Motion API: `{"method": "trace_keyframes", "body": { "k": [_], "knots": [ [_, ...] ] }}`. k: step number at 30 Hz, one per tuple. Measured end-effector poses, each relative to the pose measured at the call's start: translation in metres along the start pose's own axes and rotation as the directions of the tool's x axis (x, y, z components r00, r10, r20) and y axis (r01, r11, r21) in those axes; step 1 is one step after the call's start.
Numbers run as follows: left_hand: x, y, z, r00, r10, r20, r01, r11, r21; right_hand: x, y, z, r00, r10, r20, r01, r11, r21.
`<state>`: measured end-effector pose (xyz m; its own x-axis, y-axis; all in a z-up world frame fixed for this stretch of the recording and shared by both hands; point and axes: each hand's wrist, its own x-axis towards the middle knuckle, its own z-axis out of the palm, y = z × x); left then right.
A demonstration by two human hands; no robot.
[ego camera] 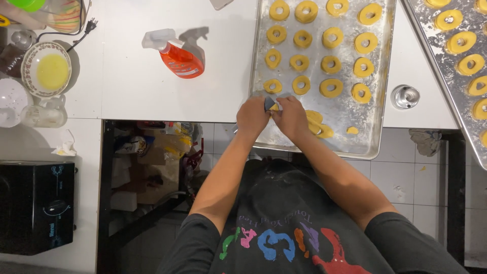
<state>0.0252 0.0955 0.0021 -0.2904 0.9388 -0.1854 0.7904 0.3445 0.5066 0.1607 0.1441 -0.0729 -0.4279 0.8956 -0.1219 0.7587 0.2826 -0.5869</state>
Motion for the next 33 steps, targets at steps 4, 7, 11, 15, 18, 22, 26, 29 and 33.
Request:
{"method": "trace_keyframes", "body": {
  "k": [4,7,11,15,18,22,26,29,33],
  "knots": [
    [0.008,-0.007,0.012,0.999,0.034,0.004,-0.034,0.999,-0.021,0.002,-0.002,0.004,0.999,-0.051,-0.011,0.051,0.997,-0.064],
    [0.006,-0.002,0.002,0.999,0.049,-0.001,-0.049,0.998,-0.04,-0.003,-0.012,-0.007,0.999,-0.027,-0.044,0.028,0.999,0.022],
    [0.0,0.004,-0.007,1.0,0.022,0.011,-0.021,0.997,-0.077,-0.008,-0.019,-0.014,0.992,0.103,-0.079,-0.087,0.979,0.185],
    [0.011,-0.009,0.003,0.999,-0.017,0.052,0.022,0.995,-0.099,0.0,-0.007,0.0,0.99,0.113,-0.084,-0.102,0.986,0.129],
    [0.013,-0.01,0.0,0.998,-0.024,0.064,0.032,0.992,-0.119,0.007,0.014,0.013,0.993,-0.018,-0.118,0.029,0.995,0.09],
    [0.0,0.002,-0.025,0.994,-0.045,0.098,0.054,0.994,-0.096,-0.015,0.018,-0.038,0.985,-0.031,-0.168,0.05,0.992,0.112],
    [-0.015,0.01,-0.023,0.998,-0.048,0.036,0.05,0.996,-0.071,-0.049,0.058,-0.081,0.998,-0.009,-0.069,0.0,0.992,-0.126],
    [-0.027,0.024,-0.011,0.993,0.052,0.103,-0.043,0.995,-0.088,-0.066,0.05,-0.097,0.989,0.116,0.096,-0.098,0.98,-0.171],
    [-0.041,0.036,0.016,0.96,0.147,0.24,-0.12,0.985,-0.124,-0.076,0.026,-0.101,0.961,0.264,0.083,-0.252,0.958,-0.136]
  ]
}}
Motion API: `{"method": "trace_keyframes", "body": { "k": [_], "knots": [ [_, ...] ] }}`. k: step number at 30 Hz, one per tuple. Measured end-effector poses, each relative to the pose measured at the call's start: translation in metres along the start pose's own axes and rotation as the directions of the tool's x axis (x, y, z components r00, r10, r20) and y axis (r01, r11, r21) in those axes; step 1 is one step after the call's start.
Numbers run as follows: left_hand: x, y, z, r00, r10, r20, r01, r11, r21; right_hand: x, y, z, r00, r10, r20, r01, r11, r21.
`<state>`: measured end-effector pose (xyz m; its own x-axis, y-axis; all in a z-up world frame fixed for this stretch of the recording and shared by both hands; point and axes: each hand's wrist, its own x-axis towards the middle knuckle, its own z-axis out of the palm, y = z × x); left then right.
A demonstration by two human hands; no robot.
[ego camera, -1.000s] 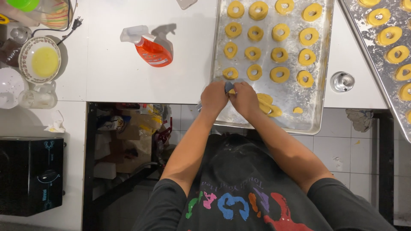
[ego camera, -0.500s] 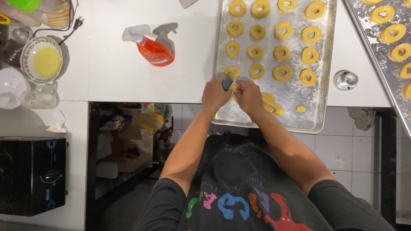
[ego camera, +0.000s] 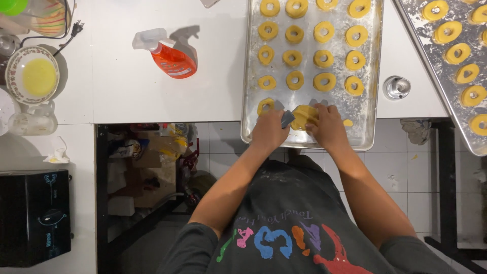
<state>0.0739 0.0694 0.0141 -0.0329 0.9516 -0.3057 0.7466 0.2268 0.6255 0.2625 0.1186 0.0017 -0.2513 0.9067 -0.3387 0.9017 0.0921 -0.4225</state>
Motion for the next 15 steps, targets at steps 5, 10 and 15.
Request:
{"method": "trace_keyframes", "body": {
  "k": [5,10,15],
  "knots": [
    [-0.014,-0.004,0.007,0.999,0.045,0.013,-0.045,0.999,-0.028,-0.015,0.024,0.021,1.0,-0.012,-0.009,0.008,0.938,-0.345],
    [-0.018,-0.005,0.005,0.998,0.05,-0.022,-0.051,0.998,-0.047,-0.03,0.017,0.011,0.997,-0.009,-0.08,-0.003,0.989,-0.15],
    [-0.043,0.031,-0.032,0.961,-0.171,0.219,0.278,0.599,-0.751,-0.036,-0.008,0.018,0.982,-0.027,-0.184,0.108,0.889,0.445]
  ]
}}
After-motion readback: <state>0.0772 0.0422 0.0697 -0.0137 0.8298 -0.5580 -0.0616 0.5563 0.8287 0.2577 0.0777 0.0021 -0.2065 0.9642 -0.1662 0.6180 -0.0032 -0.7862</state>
